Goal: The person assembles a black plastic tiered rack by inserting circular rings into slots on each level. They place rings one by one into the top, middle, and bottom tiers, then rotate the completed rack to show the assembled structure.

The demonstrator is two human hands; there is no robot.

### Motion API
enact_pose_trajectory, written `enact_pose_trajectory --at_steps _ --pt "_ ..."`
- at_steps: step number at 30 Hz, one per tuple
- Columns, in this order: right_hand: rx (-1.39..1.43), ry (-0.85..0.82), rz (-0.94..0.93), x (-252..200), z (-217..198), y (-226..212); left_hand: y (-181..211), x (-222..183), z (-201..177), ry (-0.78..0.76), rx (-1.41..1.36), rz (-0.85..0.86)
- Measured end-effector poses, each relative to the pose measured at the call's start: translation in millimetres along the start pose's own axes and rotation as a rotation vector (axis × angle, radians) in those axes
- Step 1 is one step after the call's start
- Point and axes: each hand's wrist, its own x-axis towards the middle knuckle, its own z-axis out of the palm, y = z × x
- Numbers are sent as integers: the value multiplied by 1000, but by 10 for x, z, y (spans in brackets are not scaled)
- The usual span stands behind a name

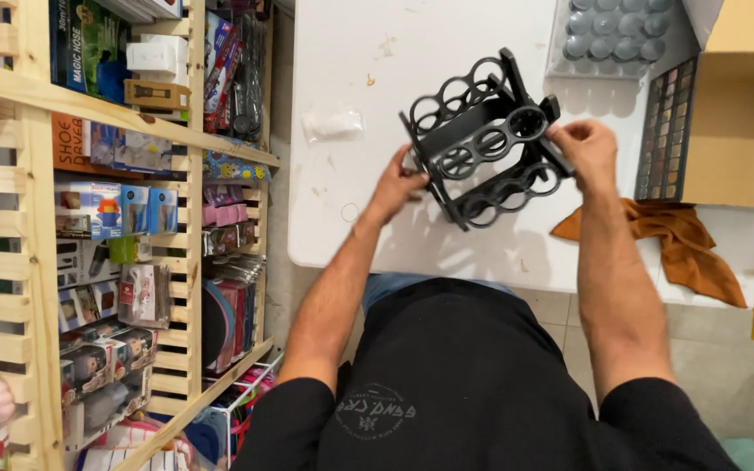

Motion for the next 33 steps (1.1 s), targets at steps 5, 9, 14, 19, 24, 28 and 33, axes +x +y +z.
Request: enact_pose_trajectory --at_steps 5,9,14,19,24,28,33 --pt "625 -7 156 -30 -242 -235 315 -733 221 81 487 -79" --pt "393 226 215 -324 -241 306 283 -822 179 204 489 -4" --pt "-247 -371 78 -1275 150 593 114 -387 -205 118 485 177" --pt "-12 -374 50 -1813 565 197 -136 -198 -105 -68 513 186" --pt "234 -202 49 -1533 555 55 -355 -308 144 -89 702 102" --pt "321 -170 26 -1390 482 133 202 -775 257 -87 648 -8" --pt "727 -206 -61 -988 548 318 346 -788 294 106 524 -50"
